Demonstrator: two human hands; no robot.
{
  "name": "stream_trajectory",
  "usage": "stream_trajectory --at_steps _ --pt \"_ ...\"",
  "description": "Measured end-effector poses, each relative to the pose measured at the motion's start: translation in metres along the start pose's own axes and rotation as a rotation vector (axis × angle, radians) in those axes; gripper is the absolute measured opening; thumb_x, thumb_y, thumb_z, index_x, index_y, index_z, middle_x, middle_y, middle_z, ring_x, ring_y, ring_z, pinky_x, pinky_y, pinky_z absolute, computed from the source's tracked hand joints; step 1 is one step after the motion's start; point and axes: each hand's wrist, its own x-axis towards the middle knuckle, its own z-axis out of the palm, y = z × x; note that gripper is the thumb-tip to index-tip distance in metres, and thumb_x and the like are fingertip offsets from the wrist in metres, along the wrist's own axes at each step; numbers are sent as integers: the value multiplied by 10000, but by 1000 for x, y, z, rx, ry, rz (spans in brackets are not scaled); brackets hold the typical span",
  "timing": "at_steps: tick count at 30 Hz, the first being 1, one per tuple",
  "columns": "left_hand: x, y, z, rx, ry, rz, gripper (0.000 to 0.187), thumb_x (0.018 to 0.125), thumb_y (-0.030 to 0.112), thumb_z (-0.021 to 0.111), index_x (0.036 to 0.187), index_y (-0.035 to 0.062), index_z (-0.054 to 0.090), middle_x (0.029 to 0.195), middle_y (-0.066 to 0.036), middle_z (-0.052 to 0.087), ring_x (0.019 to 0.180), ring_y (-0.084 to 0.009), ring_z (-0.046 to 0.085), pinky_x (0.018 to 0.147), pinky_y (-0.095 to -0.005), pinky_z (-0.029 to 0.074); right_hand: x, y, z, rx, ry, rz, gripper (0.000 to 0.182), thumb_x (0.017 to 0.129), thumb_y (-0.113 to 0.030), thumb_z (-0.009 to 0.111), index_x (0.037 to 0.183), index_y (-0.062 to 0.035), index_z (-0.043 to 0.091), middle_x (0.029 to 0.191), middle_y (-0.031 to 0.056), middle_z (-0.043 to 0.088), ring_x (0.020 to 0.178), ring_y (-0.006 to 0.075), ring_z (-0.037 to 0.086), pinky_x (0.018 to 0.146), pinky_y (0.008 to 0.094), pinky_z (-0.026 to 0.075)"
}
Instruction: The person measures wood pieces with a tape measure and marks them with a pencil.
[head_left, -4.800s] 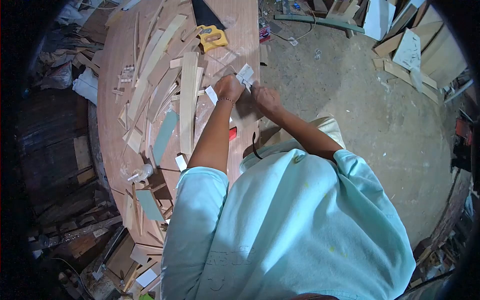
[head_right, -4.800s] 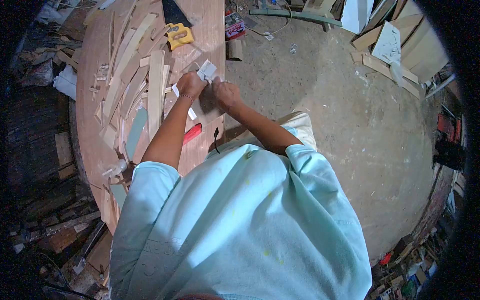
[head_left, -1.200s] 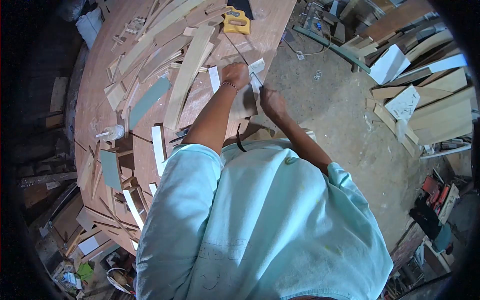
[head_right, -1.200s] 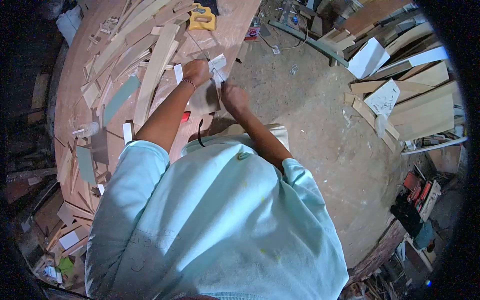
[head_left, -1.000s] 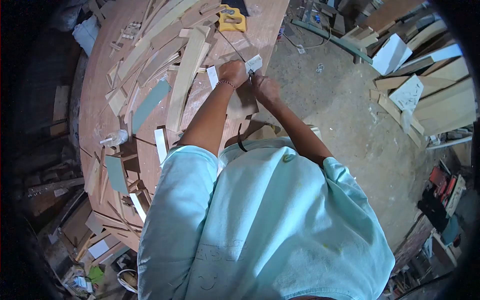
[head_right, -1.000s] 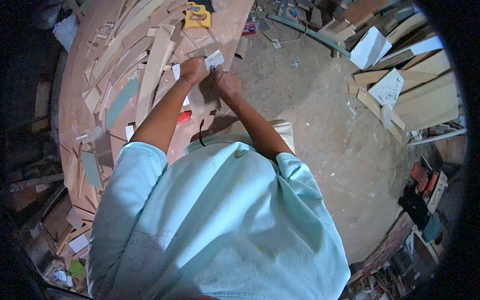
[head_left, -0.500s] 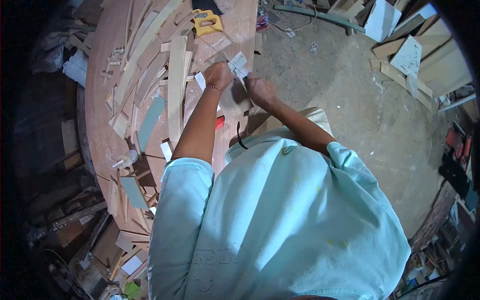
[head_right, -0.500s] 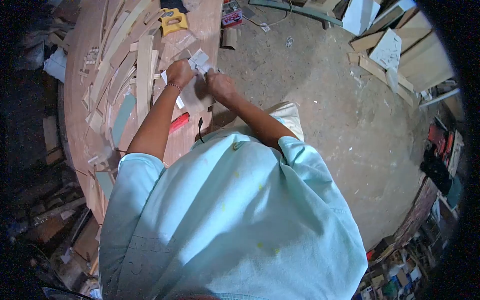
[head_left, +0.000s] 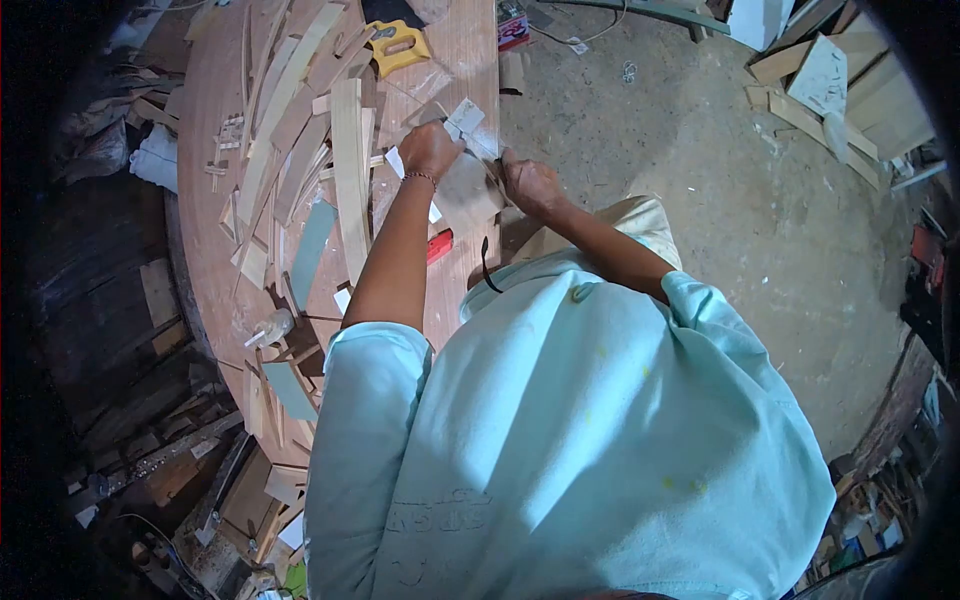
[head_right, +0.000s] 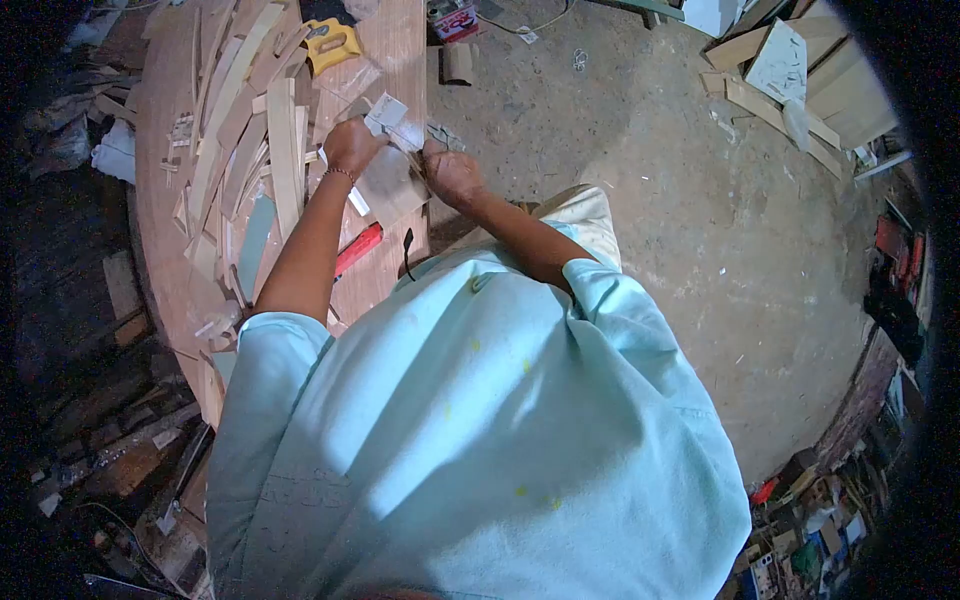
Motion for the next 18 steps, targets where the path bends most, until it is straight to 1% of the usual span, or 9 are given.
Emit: stream_trajectory --at_steps 4,6,7,9,10,12,16,18 --pt "-2 2 0 -3 38 28 286 572 291 604 739 59 597 770 -172 575 734 -294 562 639 -359 449 10 -9 -6 50 19 -8 177 779 -177 360 806 -8 405 573 202 531 566 337 554 491 413 439" --pt "-3 2 0 23 54 34 276 571 281 604 731 57 592 762 -173 575 733 -293 562 633 -365 448 27 -25 -11 -63 -57 40 175 770 -176 356 816 -20 421 678 169 566 624 308 566 542 391 446" --pt "0 1 1 28 54 40 276 571 281 604 731 57 592 762 -173 575 733 -293 562 633 -365 448 34 -27 -9 -59 -52 45 175 770 -176 356 816 -20 421 678 169 566 624 308 566 542 391 446" --pt "1 1 4 31 63 -16 281 566 291 613 726 61 593 764 -171 575 729 -293 562 628 -368 449 40 -32 -9 -27 23 -1 171 773 -154 347 820 -9 426 662 149 571 613 274 575 514 370 449" --pt "1 1 4 34 57 -17 281 566 291 613 726 61 593 764 -171 575 729 -293 562 628 -368 449 39 -33 -10 -23 19 3 171 773 -154 347 820 -9 426 662 149 571 613 274 575 514 370 449" --pt "1 1 4 25 42 -33 298 562 305 622 731 62 594 760 -168 577 725 -290 565 621 -365 450 34 -32 -14 -112 15 -35 174 775 -143 340 828 -3 428 643 130 572 596 238 580 493 345 450" --pt "2 0 4 15 25 -23 323 558 333 630 729 61 599 763 -161 580 719 -282 568 626 -354 453 15 -8 -4 -146 -45 -32 167 771 -140 344 830 -12 435 627 125 569 579 219 579 485 334 451" --pt "0 1 4 5 17 -31 321 560 333 629 727 61 599 766 -163 579 718 -283 568 627 -353 454 6 -2 -2 -132 18 -76 173 769 -137 347 830 -5 442 626 130 569 573 219 578 486 335 454"
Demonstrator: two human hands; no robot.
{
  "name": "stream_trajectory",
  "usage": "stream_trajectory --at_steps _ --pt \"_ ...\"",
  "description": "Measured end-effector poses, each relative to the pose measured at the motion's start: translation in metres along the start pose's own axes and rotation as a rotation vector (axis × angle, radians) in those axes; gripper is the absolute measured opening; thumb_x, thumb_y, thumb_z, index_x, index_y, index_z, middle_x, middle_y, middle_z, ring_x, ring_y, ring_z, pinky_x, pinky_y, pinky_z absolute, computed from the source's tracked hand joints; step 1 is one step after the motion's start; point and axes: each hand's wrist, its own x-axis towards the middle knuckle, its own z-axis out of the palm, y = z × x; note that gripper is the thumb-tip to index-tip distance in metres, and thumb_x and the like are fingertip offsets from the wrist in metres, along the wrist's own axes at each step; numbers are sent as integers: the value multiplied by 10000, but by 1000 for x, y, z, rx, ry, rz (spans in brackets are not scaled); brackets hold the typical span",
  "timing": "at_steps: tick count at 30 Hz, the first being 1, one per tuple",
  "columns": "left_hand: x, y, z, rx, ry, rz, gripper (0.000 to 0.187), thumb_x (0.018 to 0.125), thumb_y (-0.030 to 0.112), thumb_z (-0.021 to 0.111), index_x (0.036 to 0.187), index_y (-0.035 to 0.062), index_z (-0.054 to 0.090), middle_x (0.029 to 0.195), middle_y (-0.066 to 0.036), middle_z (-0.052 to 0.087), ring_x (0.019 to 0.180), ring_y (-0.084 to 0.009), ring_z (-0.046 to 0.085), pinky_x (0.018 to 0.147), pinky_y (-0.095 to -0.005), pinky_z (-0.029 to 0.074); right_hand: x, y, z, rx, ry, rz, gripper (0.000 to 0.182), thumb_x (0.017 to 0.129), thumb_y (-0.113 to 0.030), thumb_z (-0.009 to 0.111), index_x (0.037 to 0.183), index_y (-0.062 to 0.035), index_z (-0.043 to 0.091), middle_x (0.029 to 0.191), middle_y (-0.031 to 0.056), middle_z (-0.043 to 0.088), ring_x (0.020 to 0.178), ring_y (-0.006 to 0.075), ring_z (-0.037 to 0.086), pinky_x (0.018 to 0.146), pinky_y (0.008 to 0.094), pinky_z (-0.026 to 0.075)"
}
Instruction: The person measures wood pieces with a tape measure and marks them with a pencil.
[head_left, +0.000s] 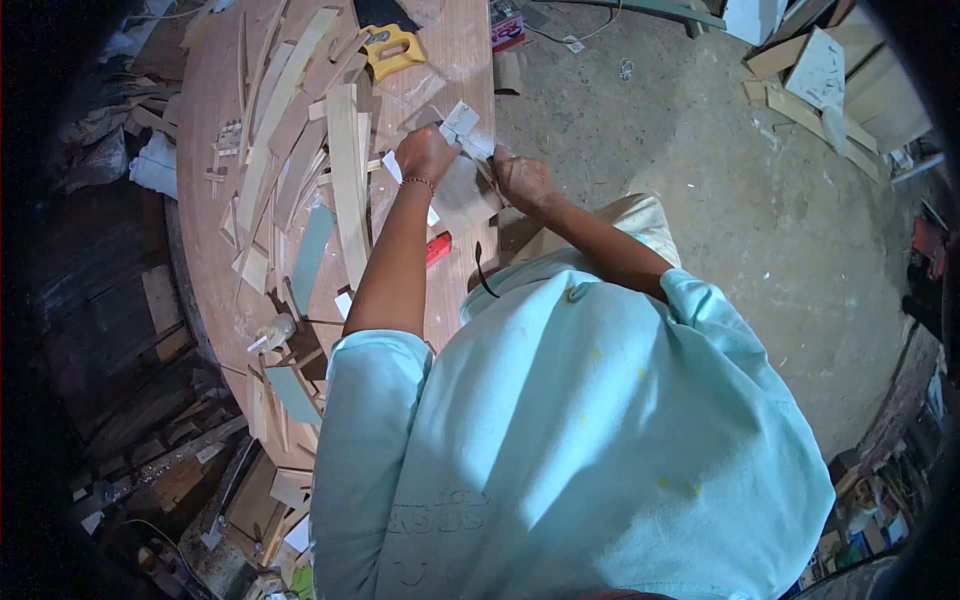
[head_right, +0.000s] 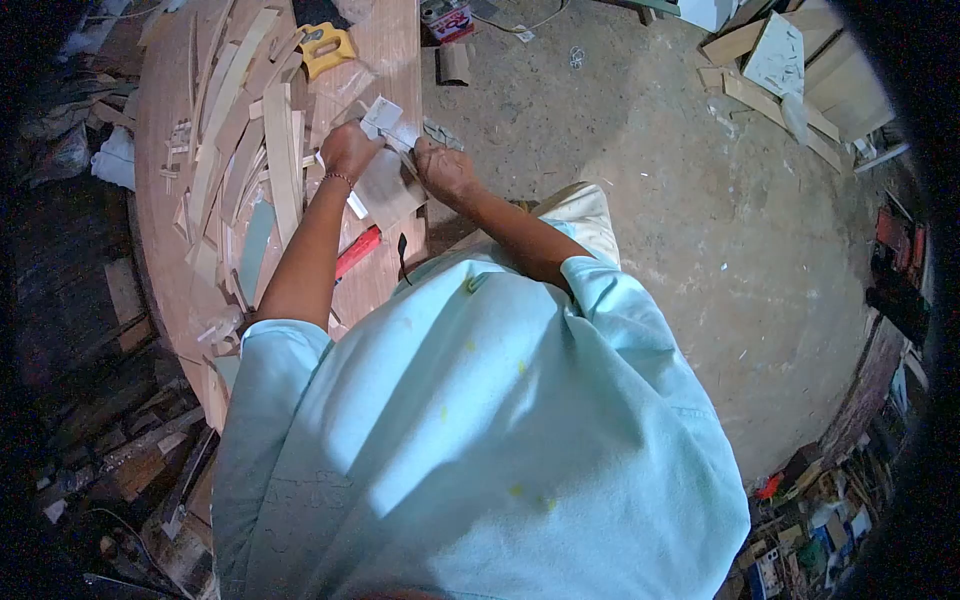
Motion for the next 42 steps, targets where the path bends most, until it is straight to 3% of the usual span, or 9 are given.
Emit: stream_trajectory --at_steps 3,7,12,25,28,31,33,36,42 --pt "0 2 -5 17 22 25 307 568 322 623 728 60 600 766 -166 578 716 -286 567 627 -355 453 2 -4 0 38 22 45 149 764 -158 374 797 -20 418 569 157 544 519 299 553 443 393 430" --pt "-1 1 -1 31 26 22 270 584 284 604 725 54 601 763 -167 577 721 -288 566 626 -366 451 22 -19 -6 14 -29 29 175 770 -134 357 813 10 446 590 139 555 548 255 568 466 349 449" --pt "2 -3 5 -9 79 20 251 583 257 597 723 49 602 775 -170 575 737 -297 562 640 -365 452 36 -18 13 -13 216 -100 148 768 -115 355 798 -1 445 539 119 534 492 243 551 418 331 435" --pt "-1 -3 1 -5 28 63 323 563 311 616 745 45 589 752 -177 573 723 -294 562 633 -364 449 14 -20 -8 -5 -48 110 149 754 -112 363 756 6 453 614 118 549 561 225 558 463 327 432" --pt "1 -3 4 -21 106 45 313 566 311 613 723 41 592 742 -181 572 718 -297 562 628 -367 450 30 -20 4 -5 129 -24 191 774 -175 374 797 -1 451 631 174 549 583 271 566 503 357 440" --pt "-3 5 -6 -26 -12 -28 245 576 238 587 730 48 601 793 -169 573 756 -294 558 660 -361 446 21 -14 14 60 257 -148 176 751 -142 382 818 3 457 592 138 540 532 228 555 463 328 434" --pt "-4 3 -6 -24 3 -16 242 573 236 585 723 47 602 785 -169 573 750 -296 559 654 -361 448 13 -11 12 -256 415 -206 88 714 -98 422 745 -25 459 520 61 494 515 177 529 411 290 401" --pt "-2 4 -5 -25 19 0 237 571 236 583 710 46 604 769 -170 574 736 -298 561 644 -362 450 -10 -10 -2 -124 103 48 82 719 -98 414 738 -28 454 533 91 527 522 208 561 438 307 435" --pt "-2 1 -2 2 33 43 302 565 304 620 700 35 600 737 -180 573 706 -296 566 618 -361 454 -7 -16 -22 -1 31 112 106 728 -110 397 745 -23 455 586 133 557 556 252 577 466 331 456"
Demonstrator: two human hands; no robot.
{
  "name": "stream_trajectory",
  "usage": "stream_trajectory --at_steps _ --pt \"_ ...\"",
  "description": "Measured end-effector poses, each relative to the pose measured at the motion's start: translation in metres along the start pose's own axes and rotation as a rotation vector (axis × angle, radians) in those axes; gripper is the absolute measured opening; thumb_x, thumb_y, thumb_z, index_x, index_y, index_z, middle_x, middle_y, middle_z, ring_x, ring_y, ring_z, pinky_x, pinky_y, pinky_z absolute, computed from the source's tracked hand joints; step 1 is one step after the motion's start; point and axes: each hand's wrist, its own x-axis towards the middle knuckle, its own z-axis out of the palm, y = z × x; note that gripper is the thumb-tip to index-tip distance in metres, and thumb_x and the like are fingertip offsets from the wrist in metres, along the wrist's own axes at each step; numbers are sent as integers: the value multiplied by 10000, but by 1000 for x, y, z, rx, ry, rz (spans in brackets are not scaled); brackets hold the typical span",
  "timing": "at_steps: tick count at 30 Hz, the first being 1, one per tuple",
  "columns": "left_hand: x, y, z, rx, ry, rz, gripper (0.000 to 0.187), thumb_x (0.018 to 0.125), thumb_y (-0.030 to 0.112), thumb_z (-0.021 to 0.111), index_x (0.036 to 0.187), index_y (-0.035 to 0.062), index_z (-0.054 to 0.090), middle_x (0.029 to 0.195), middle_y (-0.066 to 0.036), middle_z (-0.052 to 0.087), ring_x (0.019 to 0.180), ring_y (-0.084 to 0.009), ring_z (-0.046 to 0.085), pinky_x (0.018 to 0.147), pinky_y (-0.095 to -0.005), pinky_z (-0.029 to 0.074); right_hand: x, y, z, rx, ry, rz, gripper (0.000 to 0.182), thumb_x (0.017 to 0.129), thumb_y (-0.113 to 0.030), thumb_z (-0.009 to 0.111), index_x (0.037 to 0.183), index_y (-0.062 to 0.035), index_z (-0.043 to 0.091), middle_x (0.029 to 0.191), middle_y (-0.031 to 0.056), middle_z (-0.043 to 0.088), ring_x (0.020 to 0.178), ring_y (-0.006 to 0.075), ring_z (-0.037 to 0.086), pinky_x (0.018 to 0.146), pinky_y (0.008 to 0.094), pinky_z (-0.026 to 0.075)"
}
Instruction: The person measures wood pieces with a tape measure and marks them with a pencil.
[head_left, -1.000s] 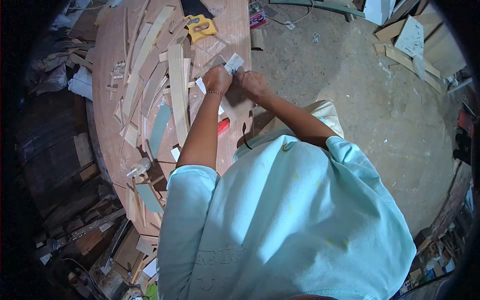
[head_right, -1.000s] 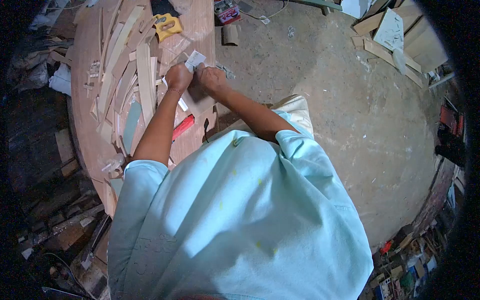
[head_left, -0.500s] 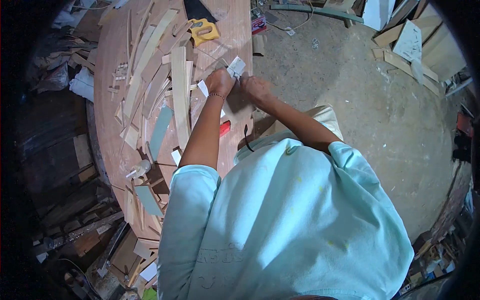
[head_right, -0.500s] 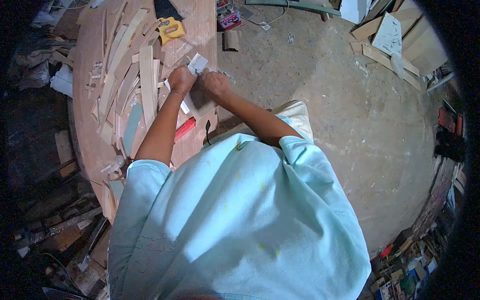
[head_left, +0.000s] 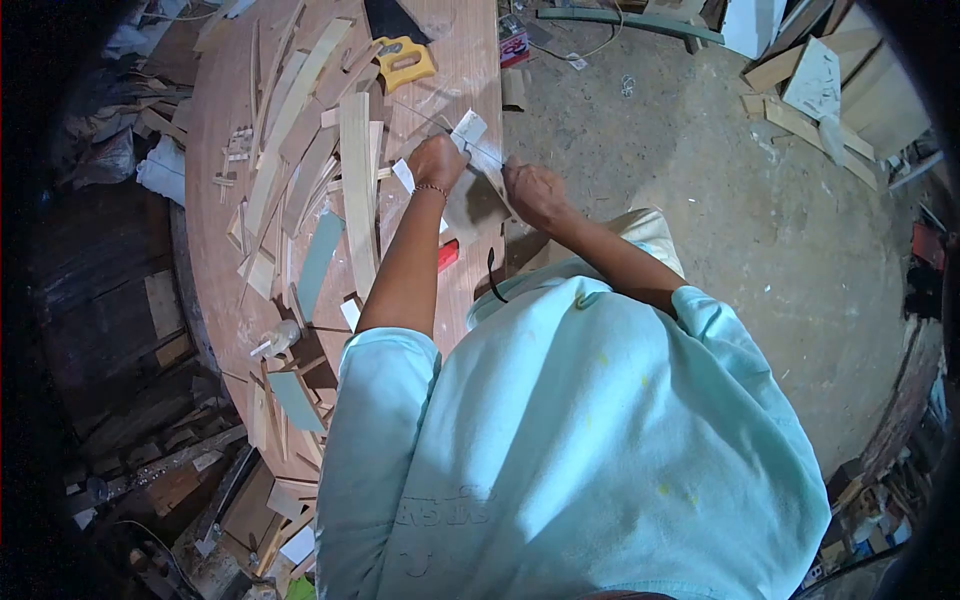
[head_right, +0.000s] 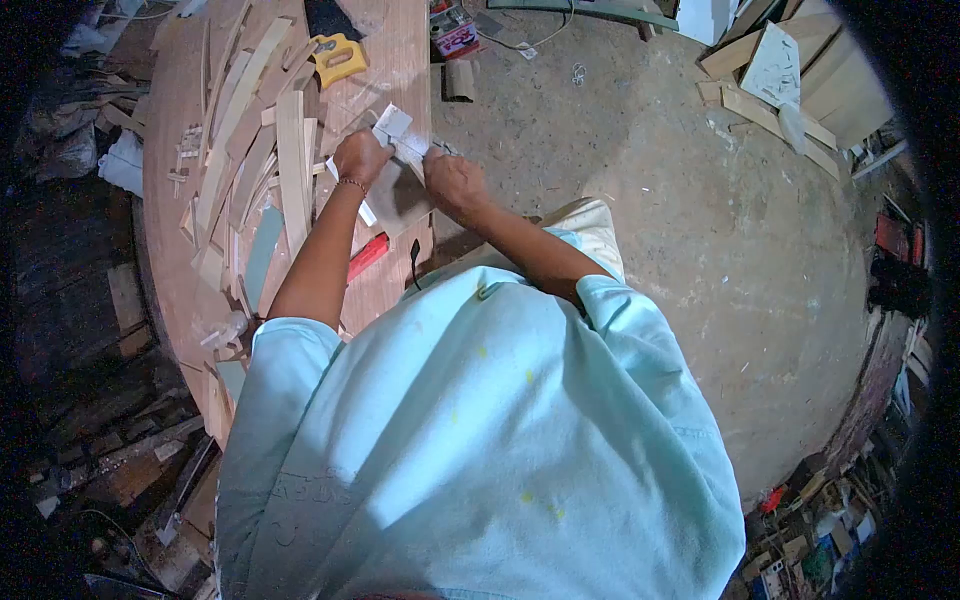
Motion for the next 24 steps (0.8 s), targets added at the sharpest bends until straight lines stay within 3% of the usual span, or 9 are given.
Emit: stream_trajectory --at_steps 4,14,24 --pt "3 -2 6 20 57 -3 305 567 301 628 704 31 596 739 -176 574 705 -294 567 613 -358 455 30 -10 22 -118 143 -136 117 729 -127 407 753 -27 463 607 138 562 589 255 581 475 329 455" --pt "-2 2 -4 -46 -50 -57 241 588 257 587 715 53 607 790 -176 570 752 -296 560 663 -352 447 0 3 2 -77 -26 -46 151 769 -132 366 785 -27 473 600 143 555 582 257 571 490 350 447" --pt "0 -1 0 -44 52 -24 229 596 241 578 709 43 604 770 -169 574 741 -291 560 655 -352 444 41 -10 24 16 50 -32 188 798 -167 334 753 -33 458 579 145 541 577 272 560 478 353 440"
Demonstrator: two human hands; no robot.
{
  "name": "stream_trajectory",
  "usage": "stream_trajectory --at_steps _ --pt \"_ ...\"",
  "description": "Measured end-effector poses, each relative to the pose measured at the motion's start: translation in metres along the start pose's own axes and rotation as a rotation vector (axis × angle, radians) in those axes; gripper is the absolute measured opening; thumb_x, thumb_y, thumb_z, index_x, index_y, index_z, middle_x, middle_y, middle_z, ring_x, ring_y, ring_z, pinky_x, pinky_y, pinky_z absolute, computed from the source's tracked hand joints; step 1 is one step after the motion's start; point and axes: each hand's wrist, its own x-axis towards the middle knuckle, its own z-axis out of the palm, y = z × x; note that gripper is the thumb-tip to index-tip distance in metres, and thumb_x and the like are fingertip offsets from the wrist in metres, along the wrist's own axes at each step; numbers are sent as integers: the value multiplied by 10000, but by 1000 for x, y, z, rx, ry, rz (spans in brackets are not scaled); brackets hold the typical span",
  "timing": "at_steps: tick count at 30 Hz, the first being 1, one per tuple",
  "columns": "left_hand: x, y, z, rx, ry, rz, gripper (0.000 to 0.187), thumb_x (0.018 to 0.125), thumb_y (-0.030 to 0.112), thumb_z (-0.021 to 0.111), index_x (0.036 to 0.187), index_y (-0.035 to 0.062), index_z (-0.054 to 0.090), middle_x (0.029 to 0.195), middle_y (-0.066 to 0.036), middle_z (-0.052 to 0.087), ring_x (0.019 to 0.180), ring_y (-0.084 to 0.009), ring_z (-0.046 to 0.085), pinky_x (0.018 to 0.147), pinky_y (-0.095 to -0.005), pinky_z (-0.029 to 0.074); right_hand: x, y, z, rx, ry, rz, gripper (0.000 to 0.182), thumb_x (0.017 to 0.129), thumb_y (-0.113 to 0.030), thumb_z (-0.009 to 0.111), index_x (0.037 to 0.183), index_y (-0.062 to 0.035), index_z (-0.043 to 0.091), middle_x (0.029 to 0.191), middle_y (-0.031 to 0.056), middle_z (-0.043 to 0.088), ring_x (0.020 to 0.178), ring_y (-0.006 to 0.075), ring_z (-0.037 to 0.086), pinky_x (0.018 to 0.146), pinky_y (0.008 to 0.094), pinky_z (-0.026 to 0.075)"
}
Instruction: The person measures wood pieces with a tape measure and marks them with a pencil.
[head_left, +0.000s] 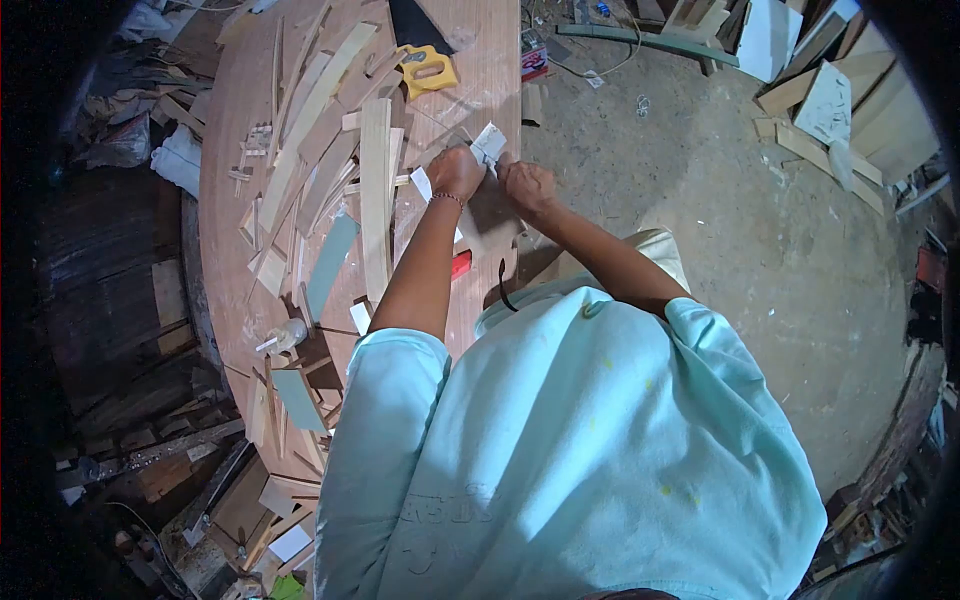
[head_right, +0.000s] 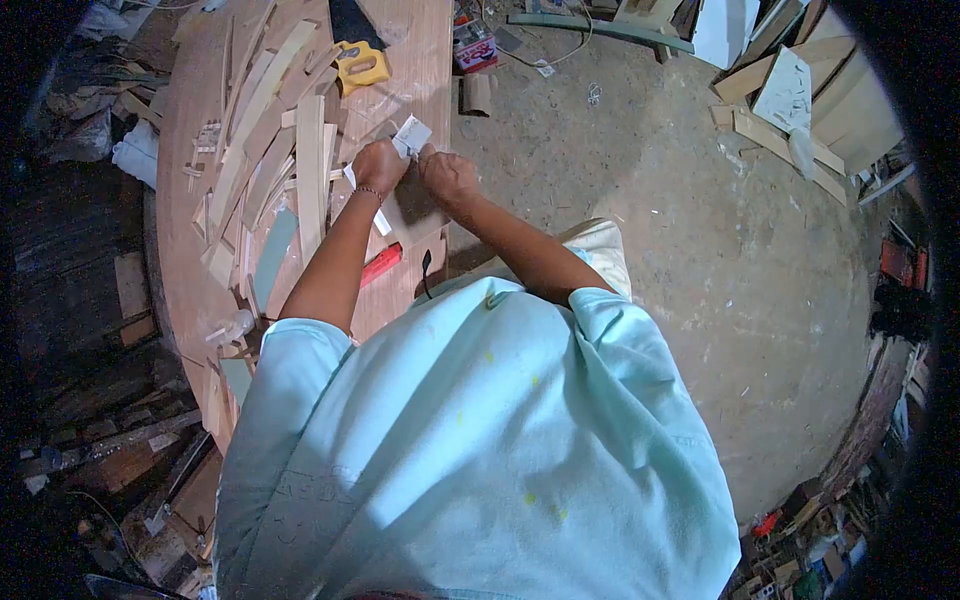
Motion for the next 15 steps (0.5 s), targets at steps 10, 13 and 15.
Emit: stream_trajectory --at_steps 10,13,15 --pt "-3 3 -8 -17 -129 -29 272 588 272 598 741 48 601 814 -164 571 773 -291 554 679 -352 440 -50 18 -25 -59 -87 -16 171 786 -179 353 774 -24 426 608 173 544 575 309 555 487 392 437" --pt "-1 3 -7 -17 -119 -29 276 586 274 598 747 49 602 813 -166 571 779 -291 553 684 -351 440 -50 19 -25 -232 21 -135 203 755 -139 404 854 28 464 568 109 530 545 221 551 445 323 427" --pt "-1 2 -5 -18 -102 -27 280 584 276 598 748 49 603 812 -167 571 782 -290 552 686 -350 440 -48 18 -26 -72 -79 -61 230 776 -170 386 859 32 458 607 138 545 571 271 553 484 360 437"
